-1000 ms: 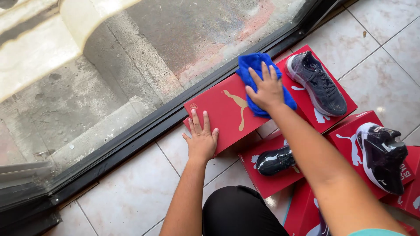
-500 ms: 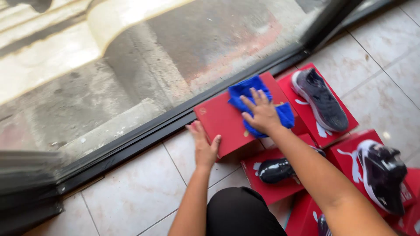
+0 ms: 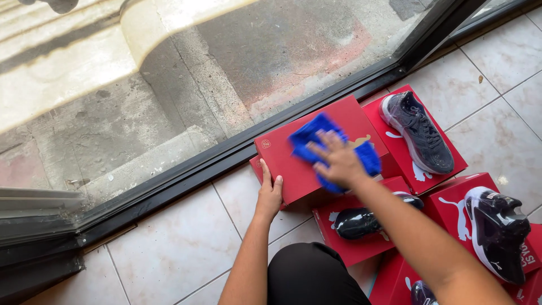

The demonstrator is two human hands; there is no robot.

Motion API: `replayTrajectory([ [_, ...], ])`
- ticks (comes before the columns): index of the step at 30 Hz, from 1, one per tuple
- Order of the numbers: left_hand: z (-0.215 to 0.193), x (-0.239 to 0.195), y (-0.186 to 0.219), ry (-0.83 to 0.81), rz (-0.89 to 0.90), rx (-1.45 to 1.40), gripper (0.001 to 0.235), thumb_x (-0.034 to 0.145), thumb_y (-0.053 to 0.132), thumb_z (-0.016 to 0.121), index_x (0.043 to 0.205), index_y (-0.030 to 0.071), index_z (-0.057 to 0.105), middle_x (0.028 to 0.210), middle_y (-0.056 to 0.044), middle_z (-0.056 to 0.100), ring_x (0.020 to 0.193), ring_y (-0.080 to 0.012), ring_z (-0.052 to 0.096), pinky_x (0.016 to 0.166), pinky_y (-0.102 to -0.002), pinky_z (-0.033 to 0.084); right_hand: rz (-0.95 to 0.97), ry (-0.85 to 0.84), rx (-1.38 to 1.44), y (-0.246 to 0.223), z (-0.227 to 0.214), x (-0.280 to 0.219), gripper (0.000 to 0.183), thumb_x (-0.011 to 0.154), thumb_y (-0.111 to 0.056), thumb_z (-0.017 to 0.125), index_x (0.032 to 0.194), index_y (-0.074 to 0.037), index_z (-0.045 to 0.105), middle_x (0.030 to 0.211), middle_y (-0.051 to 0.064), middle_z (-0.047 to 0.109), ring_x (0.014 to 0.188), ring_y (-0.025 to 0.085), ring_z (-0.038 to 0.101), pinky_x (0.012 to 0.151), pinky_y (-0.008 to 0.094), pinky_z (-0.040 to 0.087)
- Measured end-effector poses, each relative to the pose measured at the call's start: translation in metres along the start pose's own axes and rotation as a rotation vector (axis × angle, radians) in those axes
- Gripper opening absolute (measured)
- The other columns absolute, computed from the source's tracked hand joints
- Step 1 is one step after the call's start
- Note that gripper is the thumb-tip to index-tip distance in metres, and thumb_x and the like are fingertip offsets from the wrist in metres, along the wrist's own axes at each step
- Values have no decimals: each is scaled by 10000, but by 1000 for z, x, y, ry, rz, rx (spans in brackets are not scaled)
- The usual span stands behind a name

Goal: Wipe shoe boxes with a cloth and stack them.

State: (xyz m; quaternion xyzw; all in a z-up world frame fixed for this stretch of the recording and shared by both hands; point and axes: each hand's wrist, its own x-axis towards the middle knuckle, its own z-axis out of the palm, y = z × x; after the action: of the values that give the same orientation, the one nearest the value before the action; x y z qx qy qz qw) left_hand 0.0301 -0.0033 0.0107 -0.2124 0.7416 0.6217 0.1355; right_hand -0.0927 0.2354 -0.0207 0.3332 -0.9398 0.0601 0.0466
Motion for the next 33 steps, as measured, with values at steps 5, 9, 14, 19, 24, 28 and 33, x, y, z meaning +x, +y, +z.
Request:
replayTrajectory([
  [5, -1, -2, -1, 8, 22, -10, 735, 1047, 307, 436, 1647, 297, 13, 1621, -255, 283, 1441, -483, 350, 1180, -597, 328, 337, 52, -69, 27, 0, 41, 638, 938, -496, 570, 1549, -360, 450, 1627, 166, 362, 1463, 436, 359, 1064, 674, 389],
  [9, 0, -2, 2, 47, 55, -98, 747, 1035, 250, 469, 1646, 299, 43, 1640, -243, 262, 1444, -470, 352, 1146, -599, 381, 132, 42, 20, -56, 0, 41, 704, 855, -580, 604, 1523, -420, 448, 1639, 109, 355, 1481, 415, 347, 1097, 655, 338],
  [14, -7, -24, 14, 62, 44, -171, 721, 1040, 213, 455, 1646, 277, 69, 1634, -235, 296, 1426, -453, 404, 1036, -575, 495, 17, 54, 63, -28, -13, -13, 657, 853, -569, 618, 1480, -398, 519, 1614, 85, 410, 1463, 381, 384, 1130, 573, 338],
  [19, -9, -24, 3, 57, 9, -182, 710, 1048, 237, 450, 1642, 310, 69, 1617, -221, 343, 1389, -450, 460, 913, -550, 586, 407, 137, -39, 53, -19, -15, 639, 899, -482, 617, 1510, -313, 537, 1587, 163, 447, 1401, 435, 453, 1036, 622, 438],
  [24, -8, -23, 11, 68, 97, -168, 745, 1059, 164, 408, 1637, 249, -54, 1690, -217, 117, 1517, -439, 212, 1196, -586, 289, 983, 730, 133, 35, 12, 1, 652, 904, -307, 712, 1519, -203, 521, 1531, 202, 453, 1343, 422, 506, 1118, 548, 404],
  [28, -9, -15, 1, 14, 94, -38, 740, 1065, 193, 408, 1641, 301, -44, 1704, -162, 97, 1544, -379, 136, 1238, -545, 192, 1075, 784, 286, -15, 51, -19, 759, 955, -283, 671, 1633, -230, 335, 1644, 236, 229, 1458, 534, 260, 1217, 615, 173],
  [33, -18, -17, 18, -93, -16, 52, 563, 1077, 266, 353, 1607, 409, 230, 1694, -213, 42, 1393, -517, 409, 861, -510, 620, 1196, 1103, 1146, -103, 13, -11, 672, 1096, -275, 500, 1658, -177, 144, 1693, 253, 66, 1579, 361, 96, 1284, 485, 57],
])
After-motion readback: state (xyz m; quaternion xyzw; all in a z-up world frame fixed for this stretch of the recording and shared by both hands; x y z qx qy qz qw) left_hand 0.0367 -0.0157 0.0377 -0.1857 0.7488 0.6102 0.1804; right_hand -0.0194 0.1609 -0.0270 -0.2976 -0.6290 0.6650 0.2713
